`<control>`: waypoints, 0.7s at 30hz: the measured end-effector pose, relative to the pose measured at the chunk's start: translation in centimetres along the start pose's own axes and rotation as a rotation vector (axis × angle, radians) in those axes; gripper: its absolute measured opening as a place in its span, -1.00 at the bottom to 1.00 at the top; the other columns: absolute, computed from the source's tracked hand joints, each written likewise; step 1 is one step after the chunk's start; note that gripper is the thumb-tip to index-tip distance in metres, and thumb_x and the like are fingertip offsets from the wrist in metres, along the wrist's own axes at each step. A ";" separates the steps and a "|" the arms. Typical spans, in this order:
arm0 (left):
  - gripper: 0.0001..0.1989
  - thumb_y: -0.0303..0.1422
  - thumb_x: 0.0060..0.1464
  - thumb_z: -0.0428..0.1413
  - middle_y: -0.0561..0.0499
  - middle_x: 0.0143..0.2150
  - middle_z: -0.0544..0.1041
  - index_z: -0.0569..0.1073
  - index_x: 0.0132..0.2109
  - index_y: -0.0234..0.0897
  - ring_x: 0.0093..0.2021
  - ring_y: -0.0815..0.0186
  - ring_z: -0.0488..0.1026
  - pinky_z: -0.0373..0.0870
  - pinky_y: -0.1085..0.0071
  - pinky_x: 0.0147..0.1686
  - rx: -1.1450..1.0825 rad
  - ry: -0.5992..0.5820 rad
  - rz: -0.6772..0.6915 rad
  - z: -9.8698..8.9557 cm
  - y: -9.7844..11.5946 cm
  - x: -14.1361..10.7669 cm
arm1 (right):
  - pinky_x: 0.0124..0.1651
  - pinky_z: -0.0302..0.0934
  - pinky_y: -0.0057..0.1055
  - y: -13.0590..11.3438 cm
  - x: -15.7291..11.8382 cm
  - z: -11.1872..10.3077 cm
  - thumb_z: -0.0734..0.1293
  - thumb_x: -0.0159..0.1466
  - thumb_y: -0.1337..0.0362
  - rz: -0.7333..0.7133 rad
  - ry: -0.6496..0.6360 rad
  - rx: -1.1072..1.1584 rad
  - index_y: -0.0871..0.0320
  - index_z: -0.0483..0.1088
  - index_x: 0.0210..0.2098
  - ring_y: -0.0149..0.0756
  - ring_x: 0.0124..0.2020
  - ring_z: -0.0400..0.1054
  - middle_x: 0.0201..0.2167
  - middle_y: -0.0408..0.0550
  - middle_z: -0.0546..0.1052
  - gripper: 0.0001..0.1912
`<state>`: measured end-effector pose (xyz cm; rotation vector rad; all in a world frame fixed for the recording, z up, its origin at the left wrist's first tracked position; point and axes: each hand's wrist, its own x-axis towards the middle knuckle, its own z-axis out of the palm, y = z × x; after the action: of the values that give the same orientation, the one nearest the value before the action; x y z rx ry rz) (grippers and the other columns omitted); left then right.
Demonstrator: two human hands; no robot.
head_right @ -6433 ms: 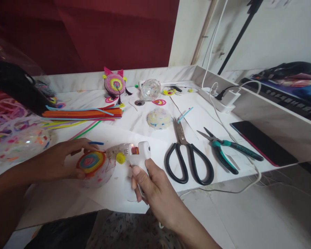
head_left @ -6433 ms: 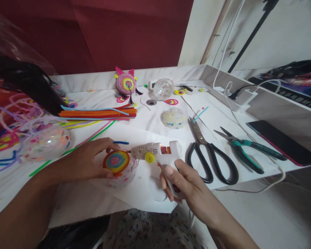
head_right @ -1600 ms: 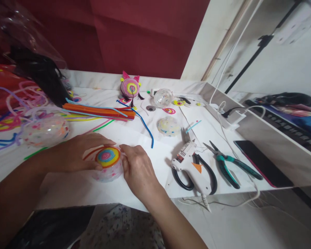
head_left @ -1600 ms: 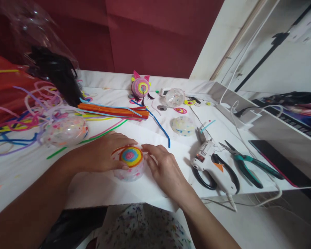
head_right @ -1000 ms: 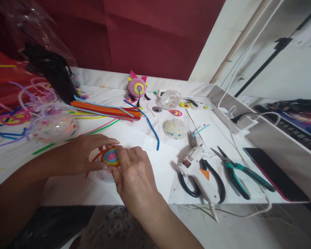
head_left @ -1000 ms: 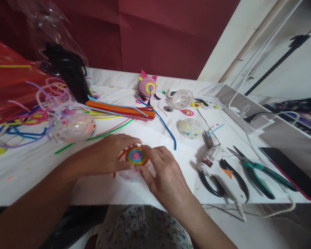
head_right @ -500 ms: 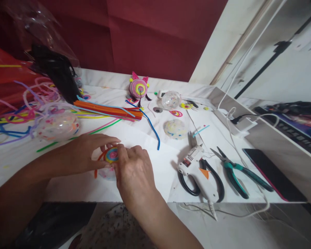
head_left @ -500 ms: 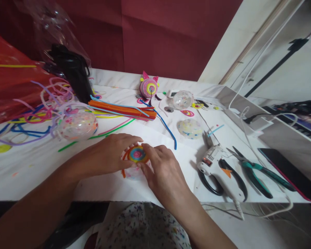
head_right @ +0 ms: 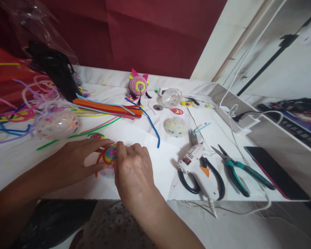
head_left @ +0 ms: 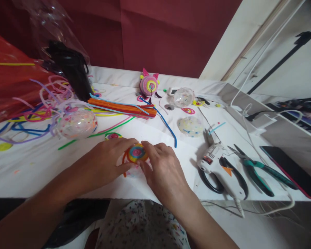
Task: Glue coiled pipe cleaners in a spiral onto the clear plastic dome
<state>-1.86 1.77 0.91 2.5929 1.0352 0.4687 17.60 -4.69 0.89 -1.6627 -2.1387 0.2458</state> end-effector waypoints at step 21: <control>-0.68 -0.17 0.30 0.14 -0.06 0.10 0.70 0.59 0.11 -0.11 0.01 0.10 0.68 0.62 0.13 0.09 -0.261 -0.026 -0.044 -0.6 -1.7 -0.6 | -0.04 0.37 0.00 0.2 0.1 -0.4 0.31 0.38 0.46 -0.025 -0.062 -0.081 0.28 0.48 0.18 0.13 -0.08 0.52 -0.13 0.27 0.69 -0.61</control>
<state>-3.56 2.66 0.64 2.3357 0.9511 0.5199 17.91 -4.62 1.24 -1.6921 -2.2419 0.2087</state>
